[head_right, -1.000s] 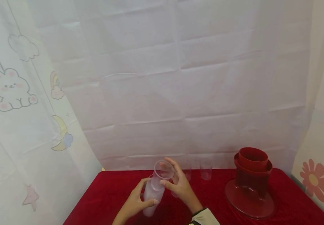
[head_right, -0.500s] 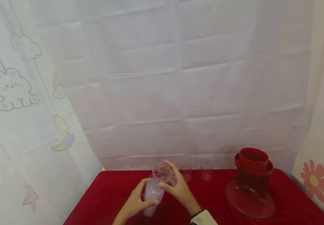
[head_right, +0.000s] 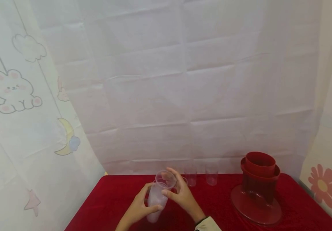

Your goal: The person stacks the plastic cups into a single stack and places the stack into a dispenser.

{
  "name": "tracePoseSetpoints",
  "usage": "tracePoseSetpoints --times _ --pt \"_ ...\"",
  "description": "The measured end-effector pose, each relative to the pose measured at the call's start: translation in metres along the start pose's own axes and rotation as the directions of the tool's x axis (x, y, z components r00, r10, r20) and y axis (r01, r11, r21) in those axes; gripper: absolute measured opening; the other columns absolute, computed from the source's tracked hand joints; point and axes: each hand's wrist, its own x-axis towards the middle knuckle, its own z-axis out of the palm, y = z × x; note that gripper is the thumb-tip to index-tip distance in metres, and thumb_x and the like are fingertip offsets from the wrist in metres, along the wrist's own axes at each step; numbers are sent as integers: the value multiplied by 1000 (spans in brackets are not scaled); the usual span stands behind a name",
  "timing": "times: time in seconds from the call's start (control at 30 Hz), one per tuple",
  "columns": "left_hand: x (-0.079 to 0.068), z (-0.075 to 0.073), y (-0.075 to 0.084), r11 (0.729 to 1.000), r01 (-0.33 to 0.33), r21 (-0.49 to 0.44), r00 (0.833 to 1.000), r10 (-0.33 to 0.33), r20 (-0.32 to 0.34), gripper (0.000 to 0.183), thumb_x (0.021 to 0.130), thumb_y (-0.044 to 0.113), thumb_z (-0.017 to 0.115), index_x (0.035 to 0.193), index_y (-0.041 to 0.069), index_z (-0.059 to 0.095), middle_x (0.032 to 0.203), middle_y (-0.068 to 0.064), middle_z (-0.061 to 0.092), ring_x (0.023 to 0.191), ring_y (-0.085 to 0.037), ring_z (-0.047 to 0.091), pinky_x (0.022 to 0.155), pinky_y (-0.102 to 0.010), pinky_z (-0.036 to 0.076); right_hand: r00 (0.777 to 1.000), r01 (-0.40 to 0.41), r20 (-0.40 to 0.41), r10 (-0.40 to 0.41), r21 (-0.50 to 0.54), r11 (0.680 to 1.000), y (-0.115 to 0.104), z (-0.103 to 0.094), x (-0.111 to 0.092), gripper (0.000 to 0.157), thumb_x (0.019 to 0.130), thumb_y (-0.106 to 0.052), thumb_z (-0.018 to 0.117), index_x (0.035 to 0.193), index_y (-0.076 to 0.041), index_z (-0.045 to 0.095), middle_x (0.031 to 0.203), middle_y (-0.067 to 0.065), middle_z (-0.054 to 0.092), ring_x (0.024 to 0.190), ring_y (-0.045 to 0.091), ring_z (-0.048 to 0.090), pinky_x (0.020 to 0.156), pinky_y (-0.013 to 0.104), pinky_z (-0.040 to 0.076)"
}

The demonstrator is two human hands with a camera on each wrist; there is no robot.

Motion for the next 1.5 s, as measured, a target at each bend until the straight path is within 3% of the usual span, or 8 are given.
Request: tracePoseSetpoints --times 0.3,0.47,0.6,0.7,0.83,1.07,1.3,1.5 --pt "1 0 -1 1000 -7 -11 1000 7 2 72 83 33 81 143 22 42 133 -2 54 111 -20 56 80 -29 54 1000 -20 9 20 11 1000 5 2 -1 71 93 1 64 153 -1 26 147 22 46 137 19 44 109 26 38" --pt "1 0 -2 1000 -5 7 1000 5 2 72 83 35 81 143 22 42 133 -2 54 110 -20 55 80 -30 54 990 -142 -13 142 -36 989 6 4 -5 73 93 -9 67 154 -8 27 150 15 46 139 13 42 110 31 38" --pt "0 0 -3 1000 -10 19 1000 10 2 72 83 36 80 142 20 43 133 -3 54 111 -20 55 81 -30 54 972 -233 -23 232 -62 970 7 5 -7 74 92 -16 69 154 -16 29 152 9 46 142 19 39 110 39 38" --pt "0 0 -3 1000 -17 26 1000 17 2 73 83 36 80 143 20 43 134 -2 54 113 -20 55 83 -33 54 973 -232 -5 232 -66 971 12 5 -8 73 92 -16 69 154 -15 29 152 9 45 143 26 38 109 41 40" --pt "1 0 -3 999 -20 26 1000 20 3 73 83 36 80 143 21 43 134 -1 54 114 -20 55 85 -36 55 976 -216 20 218 -59 975 16 4 -9 72 93 -14 67 154 -12 28 152 11 45 142 26 39 109 38 41" --pt "1 1 -2 1000 -20 22 1000 19 10 73 83 36 80 144 24 41 135 -1 53 115 -20 54 85 -36 55 972 -233 13 234 -56 971 16 6 -11 74 92 -15 69 153 -9 29 152 12 45 139 17 42 108 28 39" --pt "2 1 -5 1000 -26 11 1000 25 13 73 83 35 80 144 23 41 136 -2 53 116 -21 54 84 -36 55 979 -195 46 197 -33 980 21 6 -13 68 95 -9 65 153 -7 30 151 21 41 139 14 41 105 22 39" --pt "1 0 -6 1000 -31 5 999 31 6 71 84 33 80 143 21 42 135 -2 53 116 -22 54 82 -31 54 963 -262 47 264 -45 964 23 7 -14 70 95 -14 68 153 -12 30 155 13 38 139 2 37 107 20 35"
